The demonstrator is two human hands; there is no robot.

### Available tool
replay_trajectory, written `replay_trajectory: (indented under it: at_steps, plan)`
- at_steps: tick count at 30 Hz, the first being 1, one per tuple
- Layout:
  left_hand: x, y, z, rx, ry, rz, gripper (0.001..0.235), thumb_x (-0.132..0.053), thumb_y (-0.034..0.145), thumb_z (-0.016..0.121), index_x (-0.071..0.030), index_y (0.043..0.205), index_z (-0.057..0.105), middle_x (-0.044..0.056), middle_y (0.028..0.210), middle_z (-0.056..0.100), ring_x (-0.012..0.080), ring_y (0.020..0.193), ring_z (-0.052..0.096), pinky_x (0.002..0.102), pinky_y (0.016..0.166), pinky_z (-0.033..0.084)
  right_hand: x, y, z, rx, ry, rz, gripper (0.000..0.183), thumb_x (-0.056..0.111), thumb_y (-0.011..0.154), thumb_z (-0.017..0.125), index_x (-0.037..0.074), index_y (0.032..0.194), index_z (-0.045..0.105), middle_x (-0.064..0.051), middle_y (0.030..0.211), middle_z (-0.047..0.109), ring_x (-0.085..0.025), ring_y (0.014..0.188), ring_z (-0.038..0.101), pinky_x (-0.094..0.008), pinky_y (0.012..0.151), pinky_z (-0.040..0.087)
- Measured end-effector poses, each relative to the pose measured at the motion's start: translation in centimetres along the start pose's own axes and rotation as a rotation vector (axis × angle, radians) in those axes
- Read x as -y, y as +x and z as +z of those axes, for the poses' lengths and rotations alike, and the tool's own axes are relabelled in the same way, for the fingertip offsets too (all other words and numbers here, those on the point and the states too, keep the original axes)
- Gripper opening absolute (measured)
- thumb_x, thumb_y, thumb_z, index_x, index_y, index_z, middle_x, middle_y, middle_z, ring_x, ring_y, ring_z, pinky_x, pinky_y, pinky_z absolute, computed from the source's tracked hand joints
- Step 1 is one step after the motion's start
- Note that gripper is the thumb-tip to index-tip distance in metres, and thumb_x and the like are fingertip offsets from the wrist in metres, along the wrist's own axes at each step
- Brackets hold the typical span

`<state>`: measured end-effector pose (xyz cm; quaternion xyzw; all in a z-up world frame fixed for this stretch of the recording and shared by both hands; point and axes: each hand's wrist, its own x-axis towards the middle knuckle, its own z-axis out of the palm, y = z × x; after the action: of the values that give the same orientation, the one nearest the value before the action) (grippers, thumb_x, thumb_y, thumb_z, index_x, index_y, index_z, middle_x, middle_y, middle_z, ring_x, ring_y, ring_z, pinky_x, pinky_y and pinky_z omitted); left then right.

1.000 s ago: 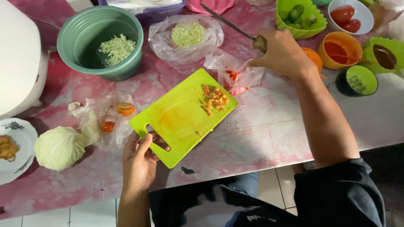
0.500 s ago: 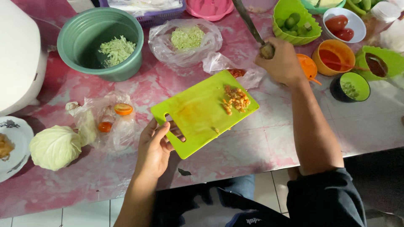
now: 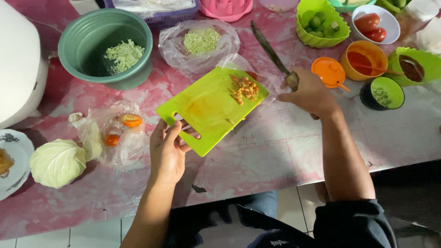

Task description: The person uses a knife to scrape sliced chili peppers off a cutting board into a plastic bag, then picks up and slices a small orange chili pepper into several pieces on the cutting board.

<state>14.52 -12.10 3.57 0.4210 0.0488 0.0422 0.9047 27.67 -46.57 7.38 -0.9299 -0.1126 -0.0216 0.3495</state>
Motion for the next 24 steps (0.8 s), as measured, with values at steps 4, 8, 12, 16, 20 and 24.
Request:
replay_trajectory:
  at_steps: [4,8,12,16,20,24]
  plan:
    - [0.7,0.5,0.4,0.004,0.054,0.008,0.020,-0.012,0.105,0.056,-0.003,0.123,0.056,0.013,0.114,0.069,0.0210,0.090,0.073,0.037,0.076,0.064,-0.6,-0.8,-0.2,0.044,-0.012,0.071,0.026,0.010,0.072,0.075,0.005,0.097,0.065,-0.004,0.076,0.062,-0.019,0.063,0.060,-0.037,0.060,0.050]
    - [0.9,0.5,0.5,-0.002,0.045,0.006,0.019,-0.011,0.104,0.056,-0.004,0.122,0.055,0.012,0.115,0.068,0.0204,0.092,0.073,0.038,0.077,0.064,0.2,-1.5,-0.8,-0.030,0.023,0.131,0.018,0.007,0.078,0.071,0.004,0.094,0.063,-0.007,0.077,0.062,-0.021,0.065,0.059,-0.039,0.059,0.049]
    - [1.0,0.7,1.2,-0.019,0.018,0.008,0.026,-0.011,0.102,0.057,-0.007,0.127,0.054,0.011,0.113,0.068,0.0212,0.089,0.071,0.038,0.076,0.064,0.6,-2.3,-1.0,-0.032,0.148,0.238,0.014,0.004,0.081,0.068,0.004,0.094,0.061,-0.011,0.078,0.060,-0.024,0.064,0.055,-0.042,0.055,0.045]
    - [0.9,1.0,1.9,-0.001,-0.024,0.040,0.028,-0.010,0.103,0.058,-0.006,0.130,0.053,0.010,0.118,0.066,0.0213,0.098,0.070,0.039,0.079,0.062,0.0,-2.7,0.3,-0.081,0.002,-0.167,0.018,0.003,0.076,0.072,0.003,0.091,0.063,-0.011,0.079,0.064,-0.022,0.069,0.061,-0.036,0.063,0.049]
    - [0.6,0.8,2.7,-0.049,0.128,0.002,0.026,-0.011,0.101,0.057,-0.009,0.127,0.053,0.008,0.119,0.065,0.0200,0.102,0.070,0.039,0.079,0.064,0.2,-3.0,1.1,-0.107,0.015,-0.104,0.016,0.006,0.082,0.072,0.002,0.094,0.063,-0.012,0.074,0.063,-0.024,0.065,0.058,-0.038,0.063,0.049]
    - [0.3,0.5,2.9,-0.085,0.207,-0.038,0.025,-0.012,0.100,0.058,-0.010,0.125,0.054,0.006,0.120,0.064,0.0175,0.103,0.069,0.038,0.077,0.063,1.7,-4.2,1.0,-0.139,0.037,0.046,0.023,0.014,0.084,0.076,0.001,0.100,0.064,-0.012,0.071,0.060,-0.021,0.061,0.055,-0.038,0.060,0.048]
